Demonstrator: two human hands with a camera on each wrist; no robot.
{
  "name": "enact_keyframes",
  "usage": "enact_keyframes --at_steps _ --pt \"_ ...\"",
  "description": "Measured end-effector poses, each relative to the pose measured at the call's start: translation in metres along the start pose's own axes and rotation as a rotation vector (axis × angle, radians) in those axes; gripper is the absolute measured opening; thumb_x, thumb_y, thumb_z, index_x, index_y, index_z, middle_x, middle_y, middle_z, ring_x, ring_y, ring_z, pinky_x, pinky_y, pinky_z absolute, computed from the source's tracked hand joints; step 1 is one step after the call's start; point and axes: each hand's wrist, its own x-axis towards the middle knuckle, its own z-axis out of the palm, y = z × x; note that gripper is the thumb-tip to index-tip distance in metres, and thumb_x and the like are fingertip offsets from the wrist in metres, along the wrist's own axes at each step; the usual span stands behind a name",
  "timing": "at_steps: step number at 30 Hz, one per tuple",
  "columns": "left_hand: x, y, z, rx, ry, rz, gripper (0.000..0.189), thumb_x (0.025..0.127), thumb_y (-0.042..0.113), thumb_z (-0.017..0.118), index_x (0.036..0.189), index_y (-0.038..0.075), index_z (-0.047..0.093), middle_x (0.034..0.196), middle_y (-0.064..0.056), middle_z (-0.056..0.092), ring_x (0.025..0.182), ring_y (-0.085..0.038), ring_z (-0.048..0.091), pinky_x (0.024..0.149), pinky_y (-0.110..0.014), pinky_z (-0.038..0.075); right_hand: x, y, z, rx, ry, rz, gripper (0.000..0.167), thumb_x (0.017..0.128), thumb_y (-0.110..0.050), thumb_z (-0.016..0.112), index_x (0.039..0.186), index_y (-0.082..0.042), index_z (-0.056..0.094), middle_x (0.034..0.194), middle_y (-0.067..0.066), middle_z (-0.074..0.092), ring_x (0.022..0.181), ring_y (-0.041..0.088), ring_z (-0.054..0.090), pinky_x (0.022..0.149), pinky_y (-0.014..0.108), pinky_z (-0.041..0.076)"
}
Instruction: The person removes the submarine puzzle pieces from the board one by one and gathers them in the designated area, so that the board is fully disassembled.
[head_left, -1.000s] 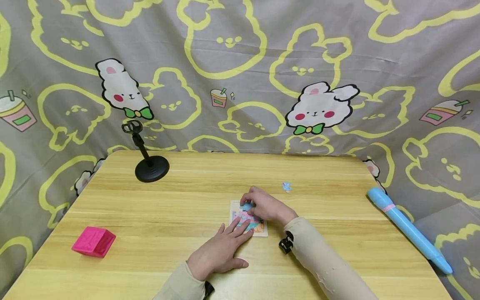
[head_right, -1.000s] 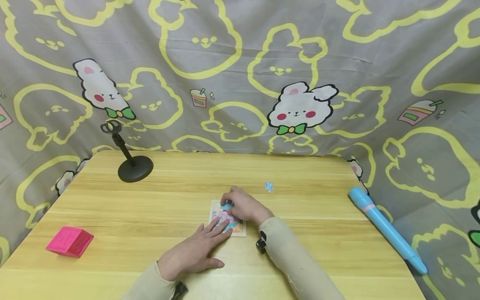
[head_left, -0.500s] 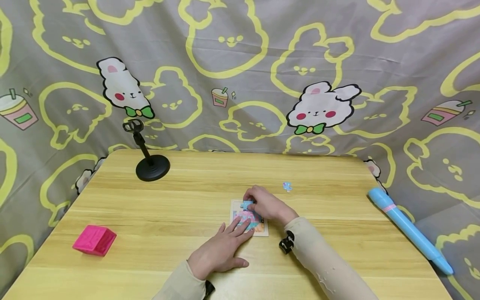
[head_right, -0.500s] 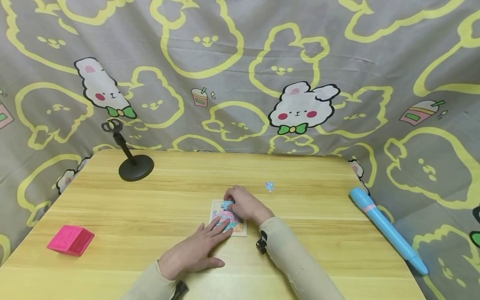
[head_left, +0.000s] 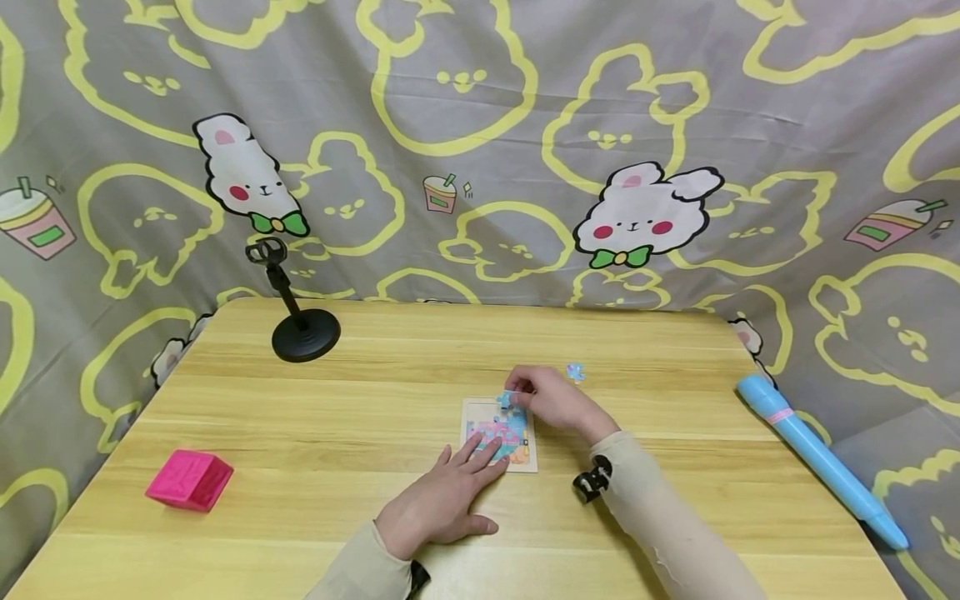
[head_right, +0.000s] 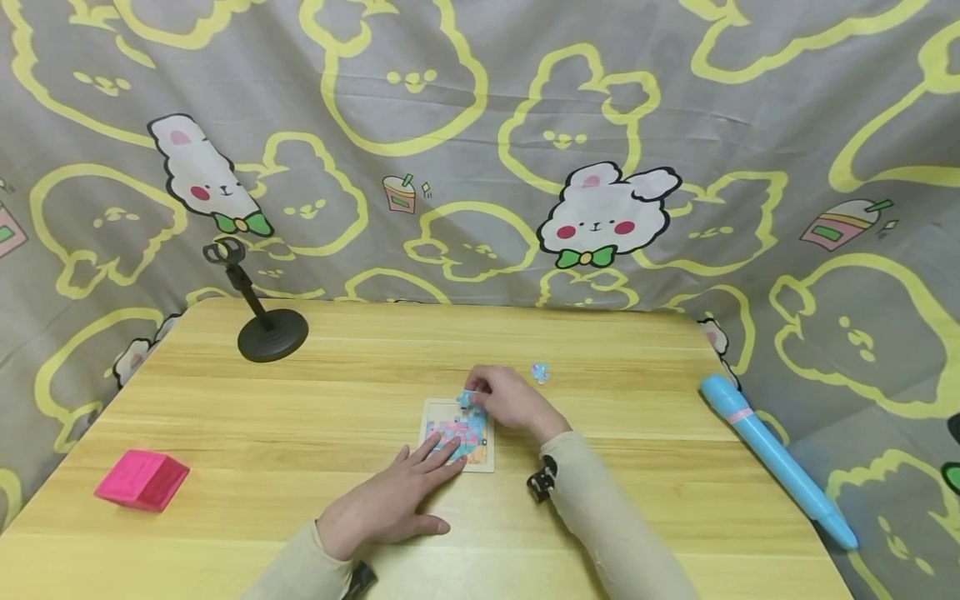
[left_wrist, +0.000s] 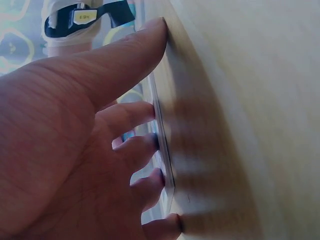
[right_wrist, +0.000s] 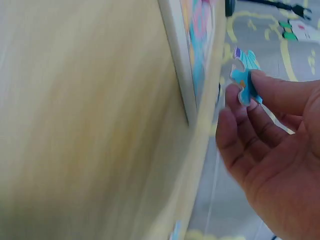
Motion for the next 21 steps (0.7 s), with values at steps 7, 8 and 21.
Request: enact_keyframes --at_steps 7,8,21 --pt "0.000 0.001 0.001 0.007 0.002 -0.007 0.079 0.087 0.045 0.071 0.152 0.015 0.039 0.160 -0.007 0.024 0.147 -0.030 0.013 0.110 -0.058 0.025 -0.017 0.031 -0.038 0.048 0.093 0.007 0.008 0.092 -0.001 0.064 0.095 -0.007 0.068 0.083 0.002 0.062 0.078 0.018 0.058 0.069 0.033 0.051" --pt "0.000 0.001 0.001 0.005 0.002 -0.006 0.079 0.087 0.045 0.071 0.152 0.014 0.039 0.160 -0.007 0.024 0.147 -0.030 0.013 0.110 -0.058 0.025 -0.021 0.036 -0.045 0.050 0.103 0.022 0.008 0.091 0.000 0.064 0.095 -0.005 0.069 0.083 0.003 0.063 0.078 0.019 0.058 0.068 0.033 0.052" --pt "-0.001 0.001 0.001 -0.010 -0.002 -0.002 0.079 0.087 0.044 0.072 0.152 0.014 0.039 0.160 -0.008 0.024 0.147 -0.030 0.013 0.110 -0.058 0.025 -0.046 0.099 -0.097 -0.056 0.173 0.148 0.008 0.091 0.004 0.062 0.095 0.000 0.067 0.083 0.007 0.062 0.078 0.021 0.056 0.069 0.034 0.048"
